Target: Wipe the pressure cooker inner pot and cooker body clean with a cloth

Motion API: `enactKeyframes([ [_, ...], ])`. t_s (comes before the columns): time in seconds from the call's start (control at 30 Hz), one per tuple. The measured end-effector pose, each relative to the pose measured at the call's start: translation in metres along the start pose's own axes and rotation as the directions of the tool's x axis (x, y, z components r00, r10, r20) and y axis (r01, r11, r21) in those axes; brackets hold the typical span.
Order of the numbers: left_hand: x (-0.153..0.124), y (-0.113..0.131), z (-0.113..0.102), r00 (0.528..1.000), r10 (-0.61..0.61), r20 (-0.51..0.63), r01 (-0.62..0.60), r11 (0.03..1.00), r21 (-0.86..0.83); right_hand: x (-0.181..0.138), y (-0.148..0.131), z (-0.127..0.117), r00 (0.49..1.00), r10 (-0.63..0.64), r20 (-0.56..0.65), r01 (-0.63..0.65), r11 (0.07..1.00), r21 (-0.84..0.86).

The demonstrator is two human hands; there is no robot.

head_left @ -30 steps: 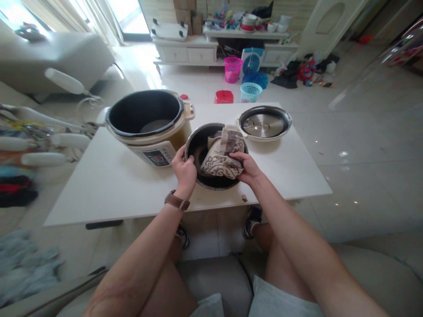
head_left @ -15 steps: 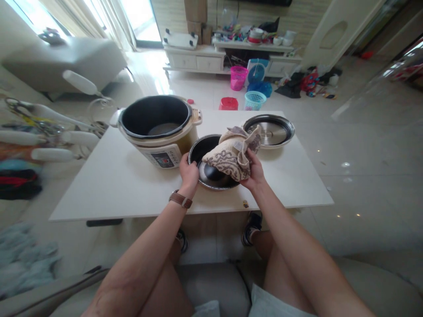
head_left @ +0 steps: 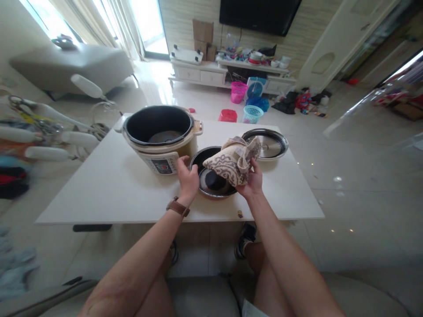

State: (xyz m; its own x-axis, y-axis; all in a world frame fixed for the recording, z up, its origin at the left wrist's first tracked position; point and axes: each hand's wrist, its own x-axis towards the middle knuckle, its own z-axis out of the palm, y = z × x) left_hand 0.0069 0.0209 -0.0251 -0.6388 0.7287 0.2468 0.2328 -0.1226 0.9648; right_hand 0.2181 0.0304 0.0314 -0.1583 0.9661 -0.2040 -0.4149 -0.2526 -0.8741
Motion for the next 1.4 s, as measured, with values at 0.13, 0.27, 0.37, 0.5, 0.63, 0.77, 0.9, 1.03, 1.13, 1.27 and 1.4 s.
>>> enactKeyframes([
  [0.13, -0.028, 0.034, -0.002, 0.980, 0.124, 0.155, -0.097, 0.981, -0.171, -0.001, -0.002, 0.002, 1.000, 0.009, -0.013, -0.007, 0.993, 0.116],
  [0.27, -0.045, 0.047, 0.009, 0.798, -0.145, 0.585, 0.434, 0.812, -0.390, 0.001, -0.001, 0.004, 1.000, 0.004, -0.006, -0.003, 0.992, 0.129],
  [0.37, -0.042, 0.052, 0.019, 0.647, -0.292, 0.704, 0.725, 0.520, -0.451, 0.003, 0.003, 0.006, 1.000, -0.001, -0.011, 0.002, 0.996, 0.090],
  [0.5, -0.032, 0.055, 0.031, 0.653, -0.316, 0.688, 0.749, 0.404, -0.525, 0.011, 0.011, 0.002, 0.990, -0.137, -0.019, 0.136, 0.990, -0.027],
  [0.63, -0.021, 0.045, 0.040, 0.810, -0.349, 0.472, 0.586, 0.532, -0.611, 0.019, 0.012, -0.023, 0.924, -0.365, -0.111, 0.278, 0.843, -0.461],
  [0.77, -0.009, 0.035, 0.034, 0.965, -0.170, 0.201, 0.249, 0.842, -0.478, 0.025, 0.019, -0.054, 0.860, -0.457, -0.227, 0.122, 0.618, -0.777],
  [0.9, -0.006, 0.029, 0.023, 0.977, 0.032, 0.209, 0.024, 0.966, -0.257, 0.029, 0.039, -0.066, 0.955, -0.213, -0.205, -0.032, 0.615, -0.788],
  [1.03, -0.005, 0.023, 0.018, 0.973, 0.121, 0.196, -0.107, 0.991, -0.081, 0.031, 0.057, -0.061, 0.941, -0.240, -0.239, -0.007, 0.692, -0.722],
  [1.13, -0.004, 0.026, 0.015, 0.905, 0.289, 0.313, -0.313, 0.949, 0.031, 0.032, 0.066, -0.057, 0.915, -0.283, -0.289, 0.022, 0.749, -0.663],
  [1.27, -0.012, 0.037, 0.010, 0.595, 0.314, 0.740, -0.534, 0.842, 0.072, 0.034, 0.073, -0.052, 0.864, -0.348, -0.364, 0.100, 0.827, -0.553],
  [1.4, -0.026, 0.042, 0.012, 0.301, 0.015, 0.953, -0.629, 0.755, 0.187, 0.031, 0.073, -0.047, 0.810, -0.386, -0.440, 0.174, 0.877, -0.448],
])
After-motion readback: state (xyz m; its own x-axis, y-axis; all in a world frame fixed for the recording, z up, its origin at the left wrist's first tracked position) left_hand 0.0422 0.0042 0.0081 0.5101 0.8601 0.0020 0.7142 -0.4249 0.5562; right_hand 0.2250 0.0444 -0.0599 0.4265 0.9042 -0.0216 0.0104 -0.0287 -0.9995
